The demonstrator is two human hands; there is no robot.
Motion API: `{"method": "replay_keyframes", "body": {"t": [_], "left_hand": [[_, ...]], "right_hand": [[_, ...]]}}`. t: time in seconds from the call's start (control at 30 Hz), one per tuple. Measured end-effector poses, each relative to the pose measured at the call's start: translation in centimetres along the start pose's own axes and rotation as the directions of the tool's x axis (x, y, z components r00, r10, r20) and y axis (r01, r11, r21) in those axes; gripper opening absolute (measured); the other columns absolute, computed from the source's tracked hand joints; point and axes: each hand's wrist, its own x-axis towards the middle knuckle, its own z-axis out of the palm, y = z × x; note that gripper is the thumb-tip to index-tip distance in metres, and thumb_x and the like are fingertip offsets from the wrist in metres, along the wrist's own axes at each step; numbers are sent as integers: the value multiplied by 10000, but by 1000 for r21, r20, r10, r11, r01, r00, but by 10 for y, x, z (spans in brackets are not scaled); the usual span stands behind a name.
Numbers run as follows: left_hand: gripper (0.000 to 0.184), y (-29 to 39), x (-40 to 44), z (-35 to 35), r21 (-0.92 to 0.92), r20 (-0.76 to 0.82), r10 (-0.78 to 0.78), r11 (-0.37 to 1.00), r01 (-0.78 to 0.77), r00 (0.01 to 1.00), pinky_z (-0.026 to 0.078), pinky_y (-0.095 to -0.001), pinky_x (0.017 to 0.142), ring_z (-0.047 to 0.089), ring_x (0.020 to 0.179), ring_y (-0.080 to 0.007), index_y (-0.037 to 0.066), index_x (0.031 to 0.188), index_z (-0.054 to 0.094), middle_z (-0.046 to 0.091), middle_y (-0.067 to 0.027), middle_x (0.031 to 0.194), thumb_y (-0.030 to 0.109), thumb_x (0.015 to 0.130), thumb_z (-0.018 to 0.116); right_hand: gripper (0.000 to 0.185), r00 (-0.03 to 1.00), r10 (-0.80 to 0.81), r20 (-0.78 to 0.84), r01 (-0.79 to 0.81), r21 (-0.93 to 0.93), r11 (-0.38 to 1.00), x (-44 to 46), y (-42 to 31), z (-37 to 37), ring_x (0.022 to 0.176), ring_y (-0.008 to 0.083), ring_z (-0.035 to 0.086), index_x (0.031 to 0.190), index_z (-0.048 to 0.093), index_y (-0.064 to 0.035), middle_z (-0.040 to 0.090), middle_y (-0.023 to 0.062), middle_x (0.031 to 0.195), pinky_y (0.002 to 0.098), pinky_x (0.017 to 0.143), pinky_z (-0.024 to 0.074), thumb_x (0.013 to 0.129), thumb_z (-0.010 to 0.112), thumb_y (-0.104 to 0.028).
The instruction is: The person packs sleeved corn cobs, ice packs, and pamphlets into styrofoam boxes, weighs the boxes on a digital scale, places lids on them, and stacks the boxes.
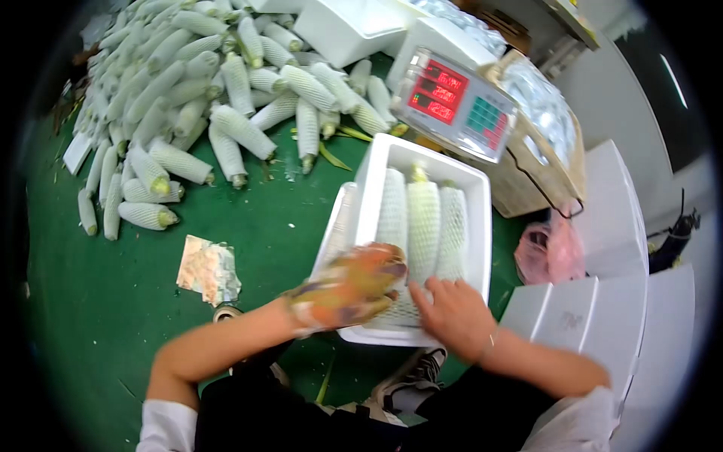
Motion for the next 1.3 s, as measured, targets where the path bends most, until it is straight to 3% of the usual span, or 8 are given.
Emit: {"method": "replay_keyframes", "body": {"t": [0.23, 0.37, 0.4, 0.47, 0.93, 1.13, 1.2, 1.3], "left_hand": [[237, -121, -216, -195, 614, -717, -175, 302, 730, 675, 435, -381, 862, 575, 932, -329, 15, 992, 612, 639, -141, 992, 147, 801, 566], [331, -149, -283, -199, 389, -621, -497, 476, 789, 606, 455, -392, 793, 575, 852, -276, -4, 1041, 578, 597, -151, 984, 238, 816, 553], [333, -233, -381, -198, 836, -405, -6, 403, 373, 914, 442, -413, 797, 549, 852, -323, -14, 1031, 578, 581, -167, 950, 239, 816, 547], [343, -188, -346, -189, 437, -620, -416, 522, 733, 666, 434, -403, 862, 561, 885, -275, -36, 1065, 548, 544, -166, 1023, 250, 878, 520], [373, -182, -296, -253, 524, -673, -420, 309, 793, 608, 434, -322, 799, 525, 955, -210, -40, 1180, 511, 552, -132, 1099, 188, 887, 544], [340, -176, -326, -376, -123, -694, -365, 909, 397, 621, 424, -272, 833, 533, 949, -158, -24, 1189, 517, 583, -75, 1068, 167, 909, 537], [367, -28, -185, -316, 36, -724, -425, 764, 644, 544, 402, -285, 890, 514, 1003, -166, -26, 1198, 520, 567, -95, 1121, 216, 922, 511], [370, 71, -45, -231, 517, -484, -174, 733, 441, 857, 405, -302, 904, 524, 1029, -219, -28, 1236, 476, 516, -141, 1203, 173, 925, 469]], "right_hand": [[342, 974, 208, -85, -5, 918, 396, 186, -201, 71, 907, 380, 538, 1091, 439, -34, 515, 173, 1012, 420, 766, 460, 823, 593, -180], [416, 786, 592, -175, -394, 596, 699, 347, -229, 153, 838, 278, 542, 979, 515, -31, 526, 152, 911, 371, 662, 472, 662, 690, -238], [377, 782, 601, -167, -484, 444, 754, 371, -237, 180, 852, 245, 537, 948, 545, -61, 527, 127, 930, 346, 653, 460, 659, 677, -264], [230, 809, 512, -289, -317, 519, 794, 368, -245, 193, 938, 257, 486, 923, 585, -57, 498, 131, 983, 385, 746, 421, 721, 601, -165], [224, 718, 574, -393, 376, 913, 155, 202, -159, 29, 708, 405, 543, 926, 501, 13, 538, 233, 775, 393, 636, 448, 734, 592, -58], [249, 710, 640, -294, 464, 879, -112, 116, -123, -36, 614, 64, 458, 977, 548, -32, 563, 41, 703, 256, 547, 401, 796, 676, -143], [261, 670, 712, -210, 601, 716, -354, 76, -79, -41, 702, 50, 522, 943, 531, -42, 546, -12, 770, 227, 601, 449, 759, 699, -121], [397, 634, 738, -230, 270, 961, 67, 51, 20, 14, 747, 119, 548, 999, 522, -44, 578, 58, 822, 271, 655, 462, 709, 750, -187]]}}
